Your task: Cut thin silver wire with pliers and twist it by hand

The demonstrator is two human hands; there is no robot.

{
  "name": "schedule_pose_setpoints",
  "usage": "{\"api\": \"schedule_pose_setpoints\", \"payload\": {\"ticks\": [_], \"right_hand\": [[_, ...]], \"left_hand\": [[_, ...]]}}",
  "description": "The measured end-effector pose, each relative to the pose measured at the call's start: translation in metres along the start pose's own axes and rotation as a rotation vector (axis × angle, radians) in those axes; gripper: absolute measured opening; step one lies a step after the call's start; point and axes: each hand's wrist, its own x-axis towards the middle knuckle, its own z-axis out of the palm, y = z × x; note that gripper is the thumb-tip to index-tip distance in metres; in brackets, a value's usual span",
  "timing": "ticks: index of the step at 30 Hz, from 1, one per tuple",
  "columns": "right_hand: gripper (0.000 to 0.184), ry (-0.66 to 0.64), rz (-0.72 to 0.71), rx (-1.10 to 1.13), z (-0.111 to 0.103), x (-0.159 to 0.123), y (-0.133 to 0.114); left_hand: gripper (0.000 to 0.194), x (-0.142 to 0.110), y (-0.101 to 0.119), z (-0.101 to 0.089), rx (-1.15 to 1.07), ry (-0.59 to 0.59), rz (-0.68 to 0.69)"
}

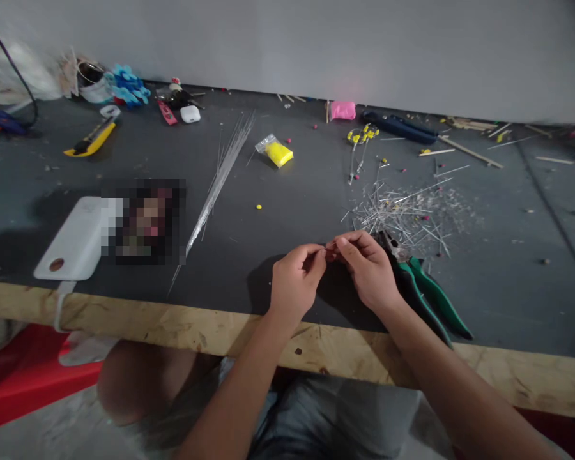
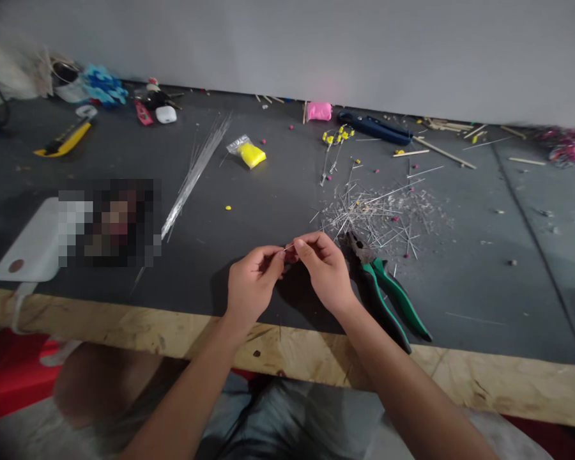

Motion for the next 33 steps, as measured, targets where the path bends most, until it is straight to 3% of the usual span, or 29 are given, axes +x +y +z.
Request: {"api": "schedule_pose_setpoints", "payload": {"ticks": [28,33], "right_hand": [[0.012,-0.067,0.144,0.156,0.0011,0.0051,-0.0085],[0.012,-0.074,0.094,0.135,0.0004,0.0056,-0.0064]], "left_hand": [[0.012,0.0026,0.001,-0.0047,-0.371,-0.13,-0.198],[0.013,0.0032,0.0009,-0.0045,-0.397,-0.129,-0.219]]}}
